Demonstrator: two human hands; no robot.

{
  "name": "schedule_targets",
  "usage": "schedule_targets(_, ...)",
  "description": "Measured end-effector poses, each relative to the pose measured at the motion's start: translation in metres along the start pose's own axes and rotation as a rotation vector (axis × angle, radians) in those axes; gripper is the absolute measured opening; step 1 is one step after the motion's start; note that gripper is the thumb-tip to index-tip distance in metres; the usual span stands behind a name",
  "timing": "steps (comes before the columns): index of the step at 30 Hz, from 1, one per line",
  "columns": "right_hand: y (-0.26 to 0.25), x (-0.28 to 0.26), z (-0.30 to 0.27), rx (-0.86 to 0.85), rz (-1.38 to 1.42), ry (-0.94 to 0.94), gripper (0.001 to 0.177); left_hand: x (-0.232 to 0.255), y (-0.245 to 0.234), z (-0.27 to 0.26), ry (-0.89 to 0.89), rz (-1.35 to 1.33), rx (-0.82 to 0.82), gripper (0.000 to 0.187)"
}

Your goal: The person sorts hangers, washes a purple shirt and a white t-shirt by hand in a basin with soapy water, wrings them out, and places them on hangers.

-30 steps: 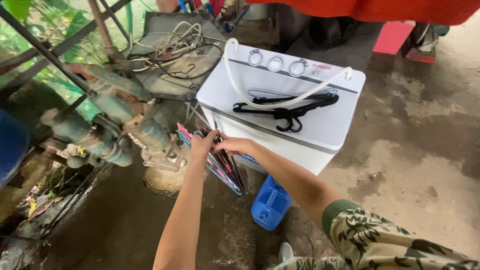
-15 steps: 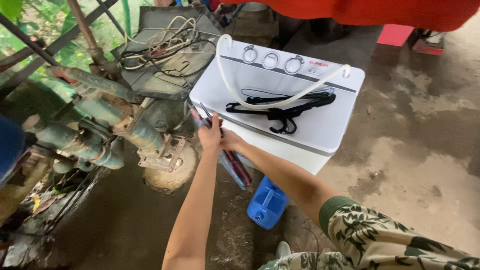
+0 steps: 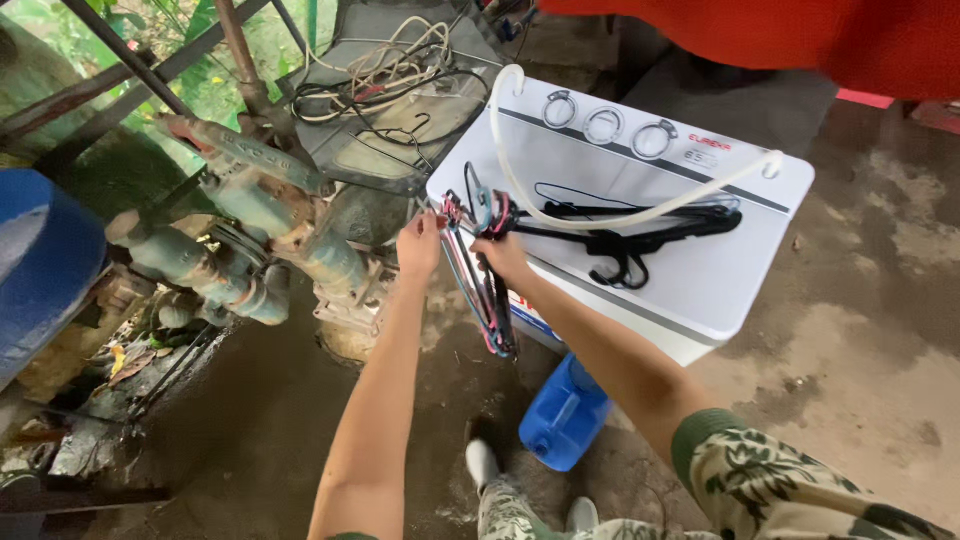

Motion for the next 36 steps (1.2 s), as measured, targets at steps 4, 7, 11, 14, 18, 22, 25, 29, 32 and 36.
schedule_targets(4, 0.006, -0.013, 0.029, -0.019, 0.106, -0.027, 0.017, -0.032, 0.001, 0.053, -0.166, 0.192, -0.082, 0.033)
schedule_targets(7, 0.016, -0.022, 0.062, -0.026, 0.1, -0.046, 0.01, -0.071, 0.014, 0.11, -0.096, 0.308, -0.097, 0.028)
schedule_targets(11, 0.033, -0.029, 0.124, 0.004, 0.149, -0.124, 0.011, -0.115, 0.046, 0.178, -0.054, 0.435, -0.027, 0.025)
schedule_targets(14, 0.042, -0.031, 0.171, 0.021, 0.235, -0.09, 0.013, -0.138, 0.062, 0.228, -0.082, 0.585, -0.067, 0.023)
schedule_targets(18, 0.05, -0.027, 0.226, 0.061, 0.217, -0.059, 0.011, -0.171, 0.083, 0.284, -0.099, 0.688, -0.151, 0.029)
schedule_targets(22, 0.051, -0.007, 0.27, 0.064, 0.229, -0.06, 0.012, -0.214, 0.113, 0.323, -0.066, 0.695, -0.165, 0.021)
schedule_targets(25, 0.046, 0.009, 0.296, 0.106, 0.145, -0.064, 0.01, -0.244, 0.139, 0.35, -0.083, 0.708, -0.259, 0.025)
schedule_targets(29, 0.04, 0.026, 0.319, 0.179, 0.027, -0.076, 0.01, -0.275, 0.16, 0.375, -0.108, 0.775, -0.264, 0.029)
schedule_targets(32, 0.039, 0.029, 0.33, 0.191, -0.02, -0.069, 0.017, -0.275, 0.159, 0.386, -0.122, 0.851, -0.274, 0.046)
schedule_targets(36, 0.04, 0.024, 0.337, 0.169, 0.037, -0.088, 0.014, -0.253, 0.151, 0.379, -0.198, 0.925, -0.3, 0.049)
Point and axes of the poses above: each hand's wrist, its own z-axis towards the middle knuckle, its own y-axis out of the palm, x = y × z, the point moved 1 cm from there along z, towards the middle knuckle, and after that the axes turned 8 degrees about z, right-handed, at the moved point
